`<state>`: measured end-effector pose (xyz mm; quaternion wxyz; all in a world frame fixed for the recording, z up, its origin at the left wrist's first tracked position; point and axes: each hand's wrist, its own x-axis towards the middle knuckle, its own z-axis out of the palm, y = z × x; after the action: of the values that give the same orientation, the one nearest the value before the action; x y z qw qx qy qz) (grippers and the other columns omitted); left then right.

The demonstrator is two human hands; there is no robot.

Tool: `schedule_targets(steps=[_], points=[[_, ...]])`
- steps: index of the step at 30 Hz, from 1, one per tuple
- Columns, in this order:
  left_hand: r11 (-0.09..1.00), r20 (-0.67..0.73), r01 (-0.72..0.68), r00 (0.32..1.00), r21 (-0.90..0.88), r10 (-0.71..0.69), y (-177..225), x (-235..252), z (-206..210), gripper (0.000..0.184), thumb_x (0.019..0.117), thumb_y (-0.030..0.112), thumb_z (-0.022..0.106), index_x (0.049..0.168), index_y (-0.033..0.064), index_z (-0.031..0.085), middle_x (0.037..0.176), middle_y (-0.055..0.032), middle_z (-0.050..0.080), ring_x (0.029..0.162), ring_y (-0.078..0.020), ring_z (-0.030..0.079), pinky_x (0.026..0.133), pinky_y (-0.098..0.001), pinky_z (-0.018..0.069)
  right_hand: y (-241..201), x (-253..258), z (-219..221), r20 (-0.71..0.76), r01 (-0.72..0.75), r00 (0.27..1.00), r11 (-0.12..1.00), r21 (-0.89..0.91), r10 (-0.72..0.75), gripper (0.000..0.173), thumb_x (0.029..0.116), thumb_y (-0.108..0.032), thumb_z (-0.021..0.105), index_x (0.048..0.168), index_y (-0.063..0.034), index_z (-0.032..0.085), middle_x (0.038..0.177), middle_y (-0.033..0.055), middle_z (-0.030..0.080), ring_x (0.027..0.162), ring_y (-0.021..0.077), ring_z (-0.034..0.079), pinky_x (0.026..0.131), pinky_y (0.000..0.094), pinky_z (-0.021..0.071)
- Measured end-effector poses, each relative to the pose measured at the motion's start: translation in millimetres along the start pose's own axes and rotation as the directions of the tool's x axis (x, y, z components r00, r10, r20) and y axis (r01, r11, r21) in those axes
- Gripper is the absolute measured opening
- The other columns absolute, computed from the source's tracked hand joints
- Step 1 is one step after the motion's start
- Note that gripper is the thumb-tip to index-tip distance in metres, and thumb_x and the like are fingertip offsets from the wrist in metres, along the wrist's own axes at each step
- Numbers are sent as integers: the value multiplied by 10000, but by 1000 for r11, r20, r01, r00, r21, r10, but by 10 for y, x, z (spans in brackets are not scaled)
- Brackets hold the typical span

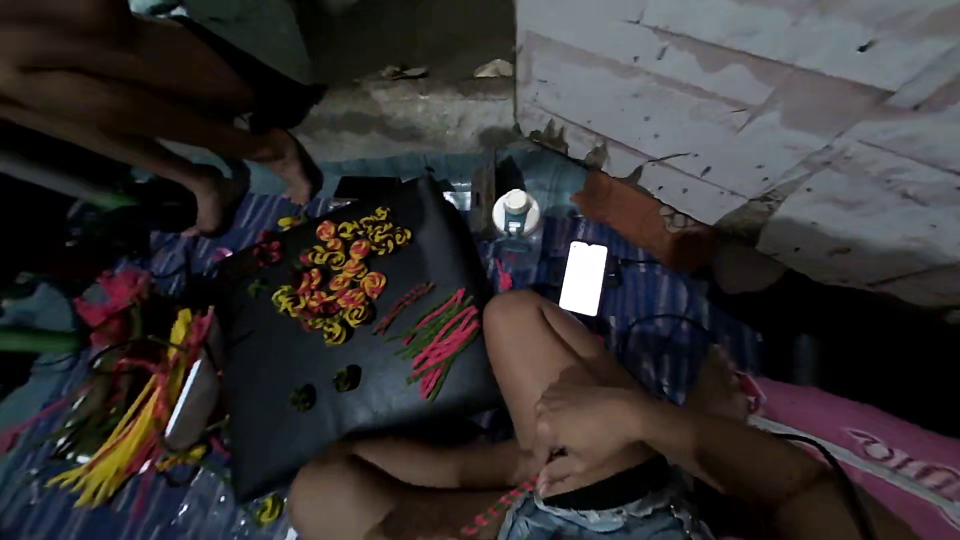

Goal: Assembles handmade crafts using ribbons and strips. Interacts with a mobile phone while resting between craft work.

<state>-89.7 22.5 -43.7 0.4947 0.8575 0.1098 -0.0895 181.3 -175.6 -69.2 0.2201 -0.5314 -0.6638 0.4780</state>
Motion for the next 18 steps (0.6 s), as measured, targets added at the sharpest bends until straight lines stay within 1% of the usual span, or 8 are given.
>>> schedule_targets(steps=[2, 4, 6, 9, 11, 13, 15, 18], points=[[998, 61, -21, 998, -53, 25, -42, 9, -12, 209, 962, 122, 678, 944, -68, 764, 837, -138, 729, 790, -104, 676, 827, -273, 552, 60, 19, -8, 5, 11, 1000, 999, 45, -11, 305, 1007, -245, 650, 937, 25, 776, 828, 181, 728, 836, 357, 700, 834, 588, 504], [991, 55, -8, 998, -130, 15, -61, 0, -10, 201, 959, 124, 687, 933, -60, 764, 817, -94, 722, 765, -42, 659, 784, -219, 546, 121, 24, 7, -101, 65, 993, 993, 104, -54, 296, 1012, -221, 635, 924, 23, 778, 821, 157, 745, 780, 303, 714, 793, 540, 539], [991, -51, -10, 999, -131, 3, -120, 31, 2, 194, 962, 142, 687, 945, -34, 768, 843, -62, 744, 763, 7, 666, 760, -183, 554, 163, 52, 36, -282, 93, 958, 987, 134, -52, 282, 1016, -198, 616, 934, 29, 763, 812, 150, 733, 725, 254, 702, 739, 459, 570], [998, -349, -58, 935, 35, 67, -358, 292, 9, 244, 1000, 266, 637, 957, 57, 755, 896, 16, 728, 827, 47, 652, 780, -148, 553, 146, 147, -19, -555, -57, 820, 985, 164, 139, 287, 1035, -231, 592, 1153, -19, 744, 945, 139, 746, 792, 210, 706, 766, 384, 590], [986, -516, -34, 849, 162, 114, -482, 586, -63, 264, 1009, 253, 619, 971, 31, 755, 930, -35, 716, 846, -24, 656, 781, -198, 558, 182, 235, -48, -698, -195, 679, 972, 129, 228, 421, 1033, -326, 594, 1349, -54, 653, 996, 127, 727, 829, 227, 696, 773, 419, 588], [960, -630, 96, 771, 264, 96, -529, 930, -176, 240, 999, 194, 631, 1001, -5, 764, 959, -134, 713, 840, -168, 665, 771, -319, 555, 242, 297, -61, -739, -307, 613, 946, 105, 281, 537, 1032, -401, 578, 1458, -74, 561, 1003, 119, 718, 822, 240, 681, 770, 456, 577], [923, -666, 247, 746, 295, 14, -570, 1295, -299, 245, 1006, 194, 635, 1069, 0, 770, 1044, -205, 715, 948, -323, 688, 870, -481, 551, 247, 295, -44, -721, -345, 626, 935, 85, 296, 500, 1029, -386, 585, 1435, -95, 593, 975, 111, 720, 805, 244, 679, 766, 466, 572], [886, -640, 302, 768, 353, -6, -867, 1778, -411, 243, 1012, 194, 627, 1119, 39, 780, 1106, -221, 714, 1069, -407, 669, 973, -586, 495, 220, 225, 20, -616, -361, 711, 928, 93, 338, 391, 1036, -319, 592, 1332, -78, 677, 938, 117, 716, 804, 243, 664, 791, 454, 551]])
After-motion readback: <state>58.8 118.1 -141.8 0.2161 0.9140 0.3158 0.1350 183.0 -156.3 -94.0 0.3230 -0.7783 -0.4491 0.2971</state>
